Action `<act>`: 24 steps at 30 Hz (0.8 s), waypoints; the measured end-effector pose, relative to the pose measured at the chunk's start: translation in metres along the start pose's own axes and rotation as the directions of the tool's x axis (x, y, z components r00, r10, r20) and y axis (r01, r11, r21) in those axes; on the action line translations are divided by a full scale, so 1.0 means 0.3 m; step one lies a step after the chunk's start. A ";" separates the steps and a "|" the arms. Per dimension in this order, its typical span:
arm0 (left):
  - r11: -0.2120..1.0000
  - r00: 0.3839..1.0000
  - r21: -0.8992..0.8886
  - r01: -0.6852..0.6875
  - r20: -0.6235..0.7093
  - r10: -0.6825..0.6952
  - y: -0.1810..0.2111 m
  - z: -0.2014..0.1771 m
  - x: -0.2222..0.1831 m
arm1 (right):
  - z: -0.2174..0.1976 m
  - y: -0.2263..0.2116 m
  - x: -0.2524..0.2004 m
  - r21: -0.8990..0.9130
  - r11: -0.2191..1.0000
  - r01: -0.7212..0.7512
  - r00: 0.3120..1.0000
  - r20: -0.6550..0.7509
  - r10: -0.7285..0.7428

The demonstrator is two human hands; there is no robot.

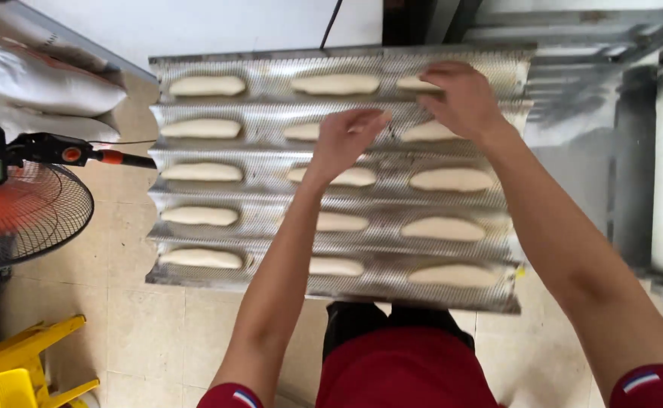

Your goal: Placing shaped dough pieces onto perforated baking trays and organizing the trays on a rack in a bakery.

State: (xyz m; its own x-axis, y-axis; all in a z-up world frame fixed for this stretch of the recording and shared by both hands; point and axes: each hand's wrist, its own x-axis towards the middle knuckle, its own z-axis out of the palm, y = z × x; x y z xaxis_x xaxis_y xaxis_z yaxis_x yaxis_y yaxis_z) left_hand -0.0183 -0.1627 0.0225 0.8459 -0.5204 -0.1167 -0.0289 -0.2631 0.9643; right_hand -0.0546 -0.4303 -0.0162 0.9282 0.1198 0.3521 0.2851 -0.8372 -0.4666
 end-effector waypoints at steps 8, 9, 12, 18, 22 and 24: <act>0.990 0.999 -0.136 0.024 -0.018 -0.027 -0.069 0.211 0.432 | -0.007 0.147 0.146 0.009 1.000 -0.024 0.942 0.334 0.020; 0.966 0.981 -0.174 0.190 0.005 -0.192 -0.051 0.231 0.459 | -0.040 0.153 0.141 0.114 0.990 -0.084 0.935 0.353 0.038; 0.848 0.876 -0.247 0.468 0.257 -0.408 -0.167 0.284 0.529 | -0.140 0.191 0.071 0.188 0.981 -0.036 0.964 0.264 -0.015; 0.999 0.984 -0.017 0.039 0.175 -0.035 -0.080 0.292 0.478 | -0.160 0.310 -0.040 0.198 0.961 -0.193 0.959 0.245 0.142; 0.991 0.993 -0.130 0.045 0.115 -0.030 0.036 0.310 0.463 | -0.186 0.339 -0.082 0.514 0.765 -0.389 0.919 0.267 0.289; 0.859 0.980 -0.474 0.192 0.134 -0.145 0.042 0.322 0.468 | -0.211 0.337 -0.095 0.740 0.525 -0.420 0.902 0.277 0.330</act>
State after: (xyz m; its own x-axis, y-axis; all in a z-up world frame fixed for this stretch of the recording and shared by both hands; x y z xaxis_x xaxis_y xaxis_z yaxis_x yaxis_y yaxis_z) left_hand 0.0485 -0.3176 -0.0047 0.7622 -0.5807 -0.2861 0.3900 0.0591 0.9189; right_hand -0.0674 -0.5520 -0.0221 0.9979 -0.0207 -0.0612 -0.0629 -0.0949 -0.9935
